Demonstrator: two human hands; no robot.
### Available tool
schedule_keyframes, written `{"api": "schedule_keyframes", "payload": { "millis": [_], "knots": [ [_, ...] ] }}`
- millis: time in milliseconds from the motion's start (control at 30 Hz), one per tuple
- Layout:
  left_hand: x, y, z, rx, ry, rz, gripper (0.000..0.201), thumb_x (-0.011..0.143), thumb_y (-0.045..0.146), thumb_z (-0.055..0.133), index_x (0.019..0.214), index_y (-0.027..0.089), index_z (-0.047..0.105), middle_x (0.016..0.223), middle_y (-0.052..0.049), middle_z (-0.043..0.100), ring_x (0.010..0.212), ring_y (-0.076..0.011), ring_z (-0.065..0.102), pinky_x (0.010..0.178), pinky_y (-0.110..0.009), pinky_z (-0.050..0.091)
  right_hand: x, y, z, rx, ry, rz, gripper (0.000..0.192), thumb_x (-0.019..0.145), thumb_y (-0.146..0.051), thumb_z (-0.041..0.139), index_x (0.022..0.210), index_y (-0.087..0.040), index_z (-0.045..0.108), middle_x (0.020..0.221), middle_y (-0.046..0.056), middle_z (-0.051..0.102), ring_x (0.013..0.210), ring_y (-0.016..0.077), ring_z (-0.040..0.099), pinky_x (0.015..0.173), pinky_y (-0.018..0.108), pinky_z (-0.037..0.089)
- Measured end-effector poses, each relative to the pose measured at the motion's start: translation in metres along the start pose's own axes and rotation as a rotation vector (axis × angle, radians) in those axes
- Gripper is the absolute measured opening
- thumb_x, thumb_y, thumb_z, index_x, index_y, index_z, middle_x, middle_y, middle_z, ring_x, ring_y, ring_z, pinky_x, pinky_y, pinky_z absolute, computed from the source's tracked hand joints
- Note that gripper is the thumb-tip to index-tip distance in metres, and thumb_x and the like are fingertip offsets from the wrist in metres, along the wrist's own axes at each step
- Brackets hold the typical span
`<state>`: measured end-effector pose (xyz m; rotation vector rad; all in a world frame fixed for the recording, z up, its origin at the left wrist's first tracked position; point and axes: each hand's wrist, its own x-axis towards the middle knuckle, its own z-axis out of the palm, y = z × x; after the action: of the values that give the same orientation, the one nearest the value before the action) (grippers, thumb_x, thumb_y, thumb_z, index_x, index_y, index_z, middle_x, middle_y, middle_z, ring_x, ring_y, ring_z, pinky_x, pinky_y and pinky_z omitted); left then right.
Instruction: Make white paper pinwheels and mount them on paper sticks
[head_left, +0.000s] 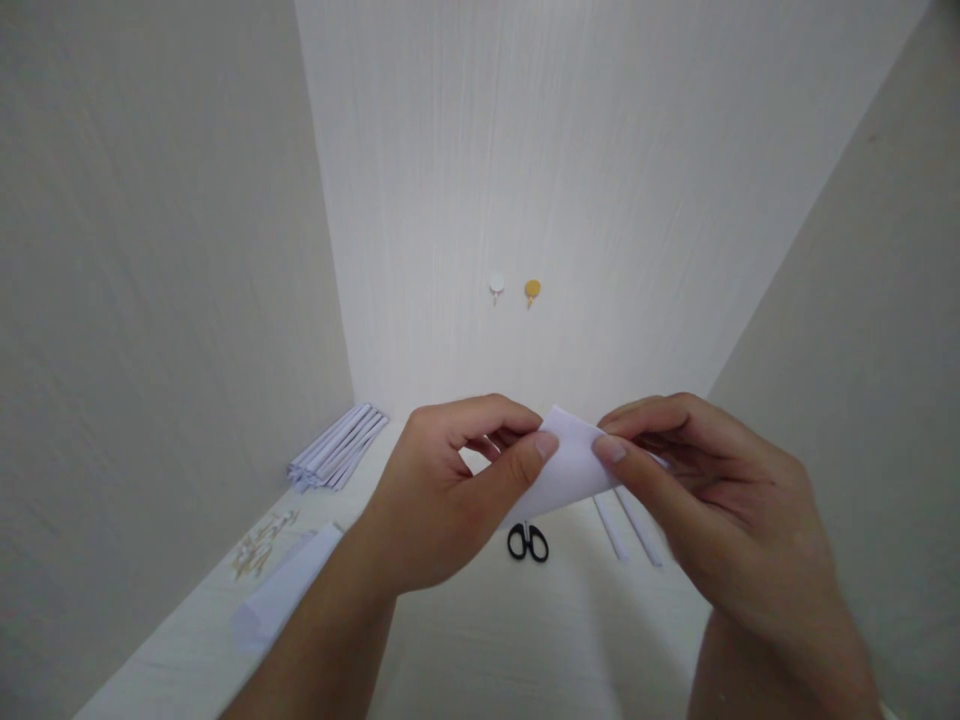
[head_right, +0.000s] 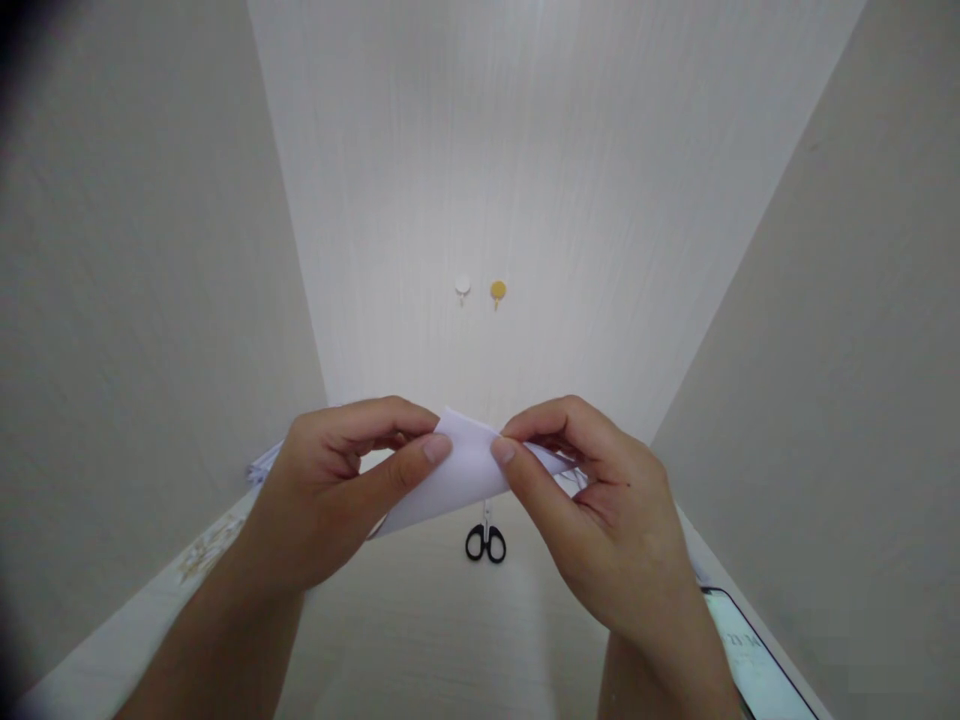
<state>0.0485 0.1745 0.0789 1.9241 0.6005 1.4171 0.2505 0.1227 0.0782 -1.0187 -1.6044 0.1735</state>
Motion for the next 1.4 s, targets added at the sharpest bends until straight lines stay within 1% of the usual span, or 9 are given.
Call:
{"api": "schedule_keyframes", "payload": {
  "millis": [133, 233, 300, 367, 467, 600, 667, 1000, 1400],
  "knots": [
    [0.0, 0.001, -0.001, 0.029, 0.017, 0.032, 0.012, 0.092, 0.029, 0.074, 0.084, 0.023, 0.081, 0.074, 0.0, 0.074, 0.066, -0.0131, 0.064, 0.057, -0.023, 0.047, -0.001, -0.003, 0.001, 0.018, 0.039, -0.006, 0.004, 0.092, -0.028, 0.078, 0.093, -0.025, 0.075, 0.087, 0.002, 0.073, 0.075, 0.0177, 0.066, 0.062, 0.029, 0.051],
    [0.0, 0.001, 0.0, 0.042, 0.045, 0.036, 0.013, 0.091, 0.029, 0.074, 0.084, 0.022, 0.081, 0.074, -0.001, 0.074, 0.066, -0.0141, 0.064, 0.057, -0.023, 0.048, 0.0, -0.006, 0.004, 0.029, 0.118, -0.002, 0.009, 0.087, -0.028, 0.083, 0.088, -0.025, 0.075, 0.083, 0.002, 0.073, 0.072, 0.0172, 0.066, 0.062, 0.029, 0.054],
    [0.0, 0.0, 0.0, 0.053, 0.082, 0.056, 0.012, 0.091, 0.029, 0.075, 0.083, 0.022, 0.081, 0.075, -0.002, 0.074, 0.066, -0.0143, 0.064, 0.058, -0.024, 0.049, 0.001, -0.006, 0.006, 0.088, 0.203, 0.006, 0.015, 0.081, -0.026, 0.089, 0.089, -0.026, 0.076, 0.085, 0.002, 0.074, 0.073, 0.0175, 0.068, 0.062, 0.028, 0.057],
    [0.0, -0.001, 0.001, 0.055, 0.127, 0.09, 0.011, 0.09, 0.029, 0.076, 0.084, 0.023, 0.082, 0.076, -0.001, 0.075, 0.067, -0.0142, 0.064, 0.061, -0.025, 0.05, 0.003, -0.004, 0.007, 0.21, 0.254, 0.029, 0.024, 0.078, -0.025, 0.091, 0.096, -0.027, 0.076, 0.091, 0.002, 0.076, 0.077, 0.0182, 0.071, 0.063, 0.028, 0.059],
    [0.0, -0.003, 0.003, 0.03, 0.2, 0.119, 0.01, 0.09, 0.032, 0.077, 0.087, 0.024, 0.083, 0.081, -0.002, 0.076, 0.07, -0.0155, 0.065, 0.064, -0.027, 0.052, 0.005, 0.003, 0.007, 0.406, 0.194, 0.094, 0.031, 0.082, -0.029, 0.088, 0.111, -0.029, 0.076, 0.09, 0.001, 0.077, 0.071, 0.0173, 0.072, 0.062, 0.029, 0.061],
    [0.0, -0.005, 0.004, 0.004, 0.254, 0.131, 0.011, 0.09, 0.033, 0.077, 0.088, 0.024, 0.083, 0.084, -0.003, 0.077, 0.074, -0.0169, 0.067, 0.069, -0.029, 0.054, 0.005, 0.01, 0.005, 0.463, 0.098, 0.099, 0.013, 0.09, -0.032, 0.081, 0.101, -0.026, 0.081, 0.075, 0.0, 0.074, 0.066, 0.0159, 0.07, 0.064, 0.029, 0.059],
    [0.0, -0.007, 0.003, 0.004, 0.251, 0.125, 0.011, 0.09, 0.033, 0.077, 0.088, 0.025, 0.083, 0.084, -0.002, 0.077, 0.075, -0.0169, 0.067, 0.071, -0.029, 0.054, 0.004, 0.01, 0.005, 0.461, 0.115, 0.073, 0.008, 0.09, -0.031, 0.081, 0.097, -0.026, 0.081, 0.075, 0.0, 0.074, 0.067, 0.0154, 0.069, 0.064, 0.028, 0.058],
    [0.001, -0.009, 0.003, -0.042, 0.22, 0.076, 0.011, 0.089, 0.033, 0.078, 0.085, 0.025, 0.082, 0.083, -0.001, 0.077, 0.076, -0.0166, 0.067, 0.07, -0.028, 0.053, 0.003, 0.005, 0.008, 0.397, 0.207, 0.043, 0.008, 0.088, -0.027, 0.084, 0.096, -0.028, 0.081, 0.071, -0.002, 0.075, 0.064, 0.0145, 0.07, 0.061, 0.027, 0.056],
    [0.002, -0.011, 0.002, -0.053, 0.216, 0.095, 0.006, 0.089, 0.029, 0.078, 0.086, 0.026, 0.081, 0.083, 0.002, 0.076, 0.076, -0.0146, 0.067, 0.074, -0.026, 0.053, 0.004, 0.004, 0.009, 0.348, 0.233, 0.033, 0.009, 0.086, -0.028, 0.086, 0.094, -0.027, 0.082, 0.069, -0.001, 0.075, 0.062, 0.0157, 0.07, 0.058, 0.027, 0.057]
  ]
}}
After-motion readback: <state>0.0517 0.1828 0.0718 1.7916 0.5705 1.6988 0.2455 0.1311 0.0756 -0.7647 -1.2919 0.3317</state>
